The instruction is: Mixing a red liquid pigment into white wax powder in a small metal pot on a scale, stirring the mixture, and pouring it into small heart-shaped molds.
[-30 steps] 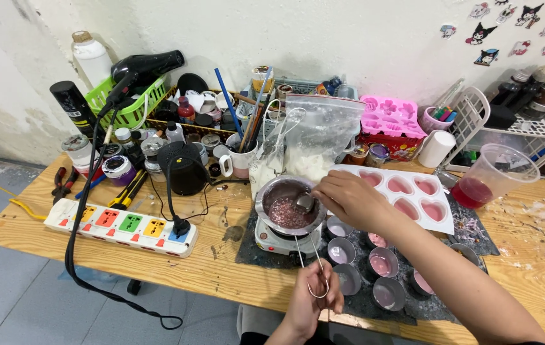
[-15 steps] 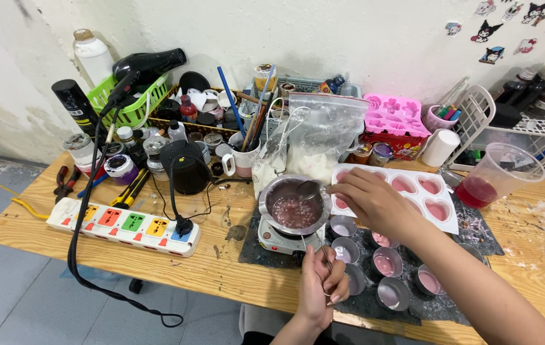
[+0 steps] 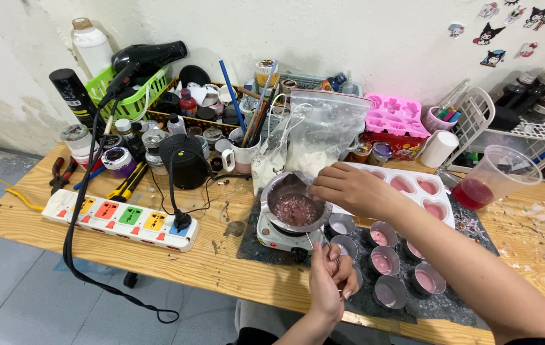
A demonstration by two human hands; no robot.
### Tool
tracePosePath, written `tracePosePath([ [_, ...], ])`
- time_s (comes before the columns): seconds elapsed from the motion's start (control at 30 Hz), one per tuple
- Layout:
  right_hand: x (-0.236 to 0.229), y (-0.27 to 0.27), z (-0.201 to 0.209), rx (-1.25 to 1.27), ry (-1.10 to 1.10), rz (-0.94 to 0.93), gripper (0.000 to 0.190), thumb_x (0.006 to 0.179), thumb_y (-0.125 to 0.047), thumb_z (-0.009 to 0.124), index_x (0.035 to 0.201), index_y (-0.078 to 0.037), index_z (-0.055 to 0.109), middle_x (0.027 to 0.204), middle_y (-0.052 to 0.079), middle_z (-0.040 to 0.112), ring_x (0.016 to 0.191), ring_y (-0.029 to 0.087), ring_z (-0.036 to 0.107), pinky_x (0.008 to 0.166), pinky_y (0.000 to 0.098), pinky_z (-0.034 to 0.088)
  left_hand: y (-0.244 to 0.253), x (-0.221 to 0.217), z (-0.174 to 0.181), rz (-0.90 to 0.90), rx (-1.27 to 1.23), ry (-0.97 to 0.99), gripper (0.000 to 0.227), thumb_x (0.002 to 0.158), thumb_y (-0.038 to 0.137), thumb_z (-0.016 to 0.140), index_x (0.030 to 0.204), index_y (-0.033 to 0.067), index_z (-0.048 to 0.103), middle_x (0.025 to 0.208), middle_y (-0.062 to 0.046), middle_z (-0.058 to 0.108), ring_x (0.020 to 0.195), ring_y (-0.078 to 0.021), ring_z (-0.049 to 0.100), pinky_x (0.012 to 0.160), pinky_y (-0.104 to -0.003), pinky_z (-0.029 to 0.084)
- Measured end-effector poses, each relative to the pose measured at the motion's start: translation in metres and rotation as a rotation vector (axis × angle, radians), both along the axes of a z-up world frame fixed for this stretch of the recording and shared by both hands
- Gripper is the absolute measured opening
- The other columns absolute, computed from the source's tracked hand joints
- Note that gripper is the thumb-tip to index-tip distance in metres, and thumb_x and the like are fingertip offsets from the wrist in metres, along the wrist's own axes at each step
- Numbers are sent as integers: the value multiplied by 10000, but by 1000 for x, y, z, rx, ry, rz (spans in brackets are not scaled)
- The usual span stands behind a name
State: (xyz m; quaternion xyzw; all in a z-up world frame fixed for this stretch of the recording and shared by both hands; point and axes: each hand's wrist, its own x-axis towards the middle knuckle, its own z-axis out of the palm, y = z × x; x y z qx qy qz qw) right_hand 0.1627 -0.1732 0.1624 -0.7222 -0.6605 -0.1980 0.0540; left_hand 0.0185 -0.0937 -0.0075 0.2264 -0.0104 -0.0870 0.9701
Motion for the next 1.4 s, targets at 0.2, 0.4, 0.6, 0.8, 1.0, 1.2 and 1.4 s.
tracePosePath([
  [0.2, -5, -16, -12, -95, 156, -107, 243, 796, -88, 661, 1036, -53, 658, 984, 68, 650, 995, 280, 627, 866, 382, 492, 0, 1, -3, 42, 27, -20, 488, 1087, 566, 163, 929, 143, 348, 545, 20, 240, 380, -128, 289, 421, -277, 265],
  [0.4, -16, -7, -46, 347, 437, -436, 164, 1001, -136, 603, 966, -15, 709, 818, 122, 679, 801, 298, 634, 716, 386, 492, 6, 1, -8, 12, 94, -67, 510, 1096, 572, 153, 941, 129, 353, 547, 19, 241, 371, -130, 285, 397, -271, 252],
  [0.6, -1, -12, -94, 542, 1081, -649, 305, 1055, -230, 526, 1037, -34, 758, 741, 43, 725, 687, 50, 632, 636, 264, 512, 15, -6, -23, -28, 194, -79, 515, 1078, 588, 150, 945, 132, 347, 538, 5, 244, 368, -146, 273, 397, -276, 261],
  [0.8, -34, -12, -59, 748, 952, -724, 286, 1060, -200, 506, 1112, -48, 743, 785, 31, 726, 655, 98, 548, 591, 285, 434, 25, -9, -28, -82, 200, -104, 538, 1084, 608, 149, 941, 124, 337, 545, 6, 244, 372, -130, 250, 374, -270, 245],
  [1.0, -60, -15, -22, 377, 26, -342, 209, 845, -59, 662, 1048, -31, 705, 924, 102, 705, 898, 263, 635, 683, 352, 500, 33, -10, -34, -124, 207, -136, 573, 1079, 626, 146, 933, 113, 355, 536, 4, 258, 365, -123, 237, 356, -261, 242],
  [1.2, -55, -18, -81, 586, 589, -613, 147, 999, -105, 608, 984, -37, 737, 791, 62, 700, 653, 116, 619, 585, 281, 474, 42, -11, -30, -171, 235, -154, 567, 1088, 623, 160, 927, 114, 353, 528, 2, 265, 359, -114, 241, 356, -248, 239],
  [1.4, -23, -19, -130, 923, 1186, -692, 303, 1075, -231, 524, 1092, -30, 749, 814, 5, 746, 645, -4, 541, 558, 213, 411, 47, -14, -26, -196, 242, -152, 561, 1091, 622, 174, 930, 115, 351, 535, 12, 261, 365, -109, 246, 365, -248, 245],
])
